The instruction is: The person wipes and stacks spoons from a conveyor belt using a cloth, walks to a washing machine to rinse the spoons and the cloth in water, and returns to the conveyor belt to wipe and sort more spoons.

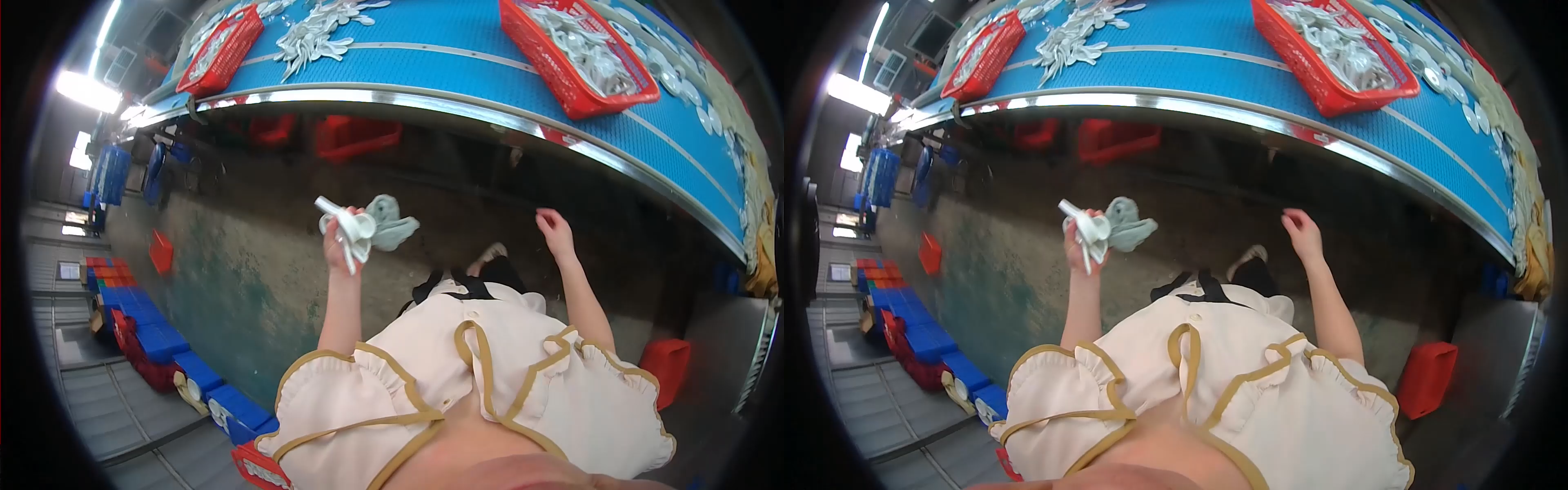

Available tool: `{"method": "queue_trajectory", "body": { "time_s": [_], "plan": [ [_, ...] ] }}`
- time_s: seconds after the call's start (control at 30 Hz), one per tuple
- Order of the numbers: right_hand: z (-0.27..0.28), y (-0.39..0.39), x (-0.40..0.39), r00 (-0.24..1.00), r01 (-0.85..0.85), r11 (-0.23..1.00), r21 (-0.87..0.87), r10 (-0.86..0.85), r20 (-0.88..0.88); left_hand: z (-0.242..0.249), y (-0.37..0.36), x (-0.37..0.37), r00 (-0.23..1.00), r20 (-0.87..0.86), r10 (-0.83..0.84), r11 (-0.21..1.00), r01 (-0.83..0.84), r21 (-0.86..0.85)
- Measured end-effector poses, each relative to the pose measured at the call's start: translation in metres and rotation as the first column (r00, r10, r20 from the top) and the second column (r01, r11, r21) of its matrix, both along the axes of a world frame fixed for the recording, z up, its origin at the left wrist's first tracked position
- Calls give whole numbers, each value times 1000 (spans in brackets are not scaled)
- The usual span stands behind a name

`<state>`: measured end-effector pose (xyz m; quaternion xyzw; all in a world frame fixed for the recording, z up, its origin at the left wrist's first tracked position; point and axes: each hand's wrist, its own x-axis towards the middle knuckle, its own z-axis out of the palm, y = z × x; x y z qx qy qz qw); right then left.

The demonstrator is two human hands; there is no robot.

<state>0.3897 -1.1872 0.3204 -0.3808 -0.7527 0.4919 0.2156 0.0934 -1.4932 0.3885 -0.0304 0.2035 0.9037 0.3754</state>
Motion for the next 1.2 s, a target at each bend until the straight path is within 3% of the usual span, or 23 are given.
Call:
{"method": "queue_trajectory", "body": {
  "time_s": [0.1, 0.17, 0.23, 0.33, 0.4, 0.43, 0.5, 0.53, 0.63, 0.73, 0.83, 0.9, 0.97, 1.03, 1.1, 1.13, 1.2],
  "plan": [
    [87, -24, -99, 933, -328, 903, -279, 263, -246, 17, 52, 1, 993, 55, -104, 994, 102, 38],
    [102, -37, -148, 800, -595, 752, -284, 521, -297, 21, 81, -6, 984, 81, -161, 985, 155, 72],
    [95, -43, -192, 665, -747, 548, -377, 603, -440, 30, 102, -20, 980, 103, -169, 986, 167, 22],
    [99, -34, -252, 620, -784, 429, -449, 507, -599, 46, 123, -52, 973, 150, -174, 980, 185, -66],
    [96, -24, -287, 652, -754, 92, -651, 228, -723, 58, 133, -76, 970, 147, -191, 973, 208, -104],
    [98, -18, -306, 696, -712, 54, -700, 186, -693, 64, 140, -89, 975, 137, -175, 972, 193, -131],
    [94, -2, -348, 796, -601, 350, -718, 343, -499, 65, 157, -119, 971, 148, -187, 971, 205, -119],
    [85, 12, -367, 875, -481, 437, -760, 281, -393, 69, 167, -132, 977, 124, -175, 972, 192, -138],
    [81, 69, -398, 958, -269, 403, -875, 16, -287, 76, 199, -170, 987, 84, -137, 978, 148, -144],
    [96, 122, -389, 947, -95, 521, -848, -216, -238, 67, 216, -208, 978, 74, -197, 971, 205, -125],
    [69, 185, -343, 890, -88, 535, -840, -336, -307, 62, 240, -245, 978, 117, -174, 954, 197, -227],
    [84, 187, -309, 808, 188, 604, -775, -544, -228, 46, 260, -274, 961, 124, -246, 924, 271, -271],
    [77, 189, -264, 703, 242, 514, -823, -678, -216, 25, 284, -309, 932, 76, -354, 868, 358, -345],
    [64, 178, -198, 706, 22, 609, -793, -571, -419, 5, 316, -340, 896, 151, -418, 781, 440, -444],
    [90, 136, -188, 474, 434, 494, -754, -836, -275, -22, 355, -373, 877, 90, -472, 670, 424, -609],
    [101, 114, -180, 445, 477, 469, -743, -858, -257, -32, 372, -387, 855, 92, -511, 658, 458, -598],
    [82, 76, -124, 480, 326, 591, -738, -776, -409, -49, 404, -413, 656, -230, -719, 543, 323, -775]
  ]
}}
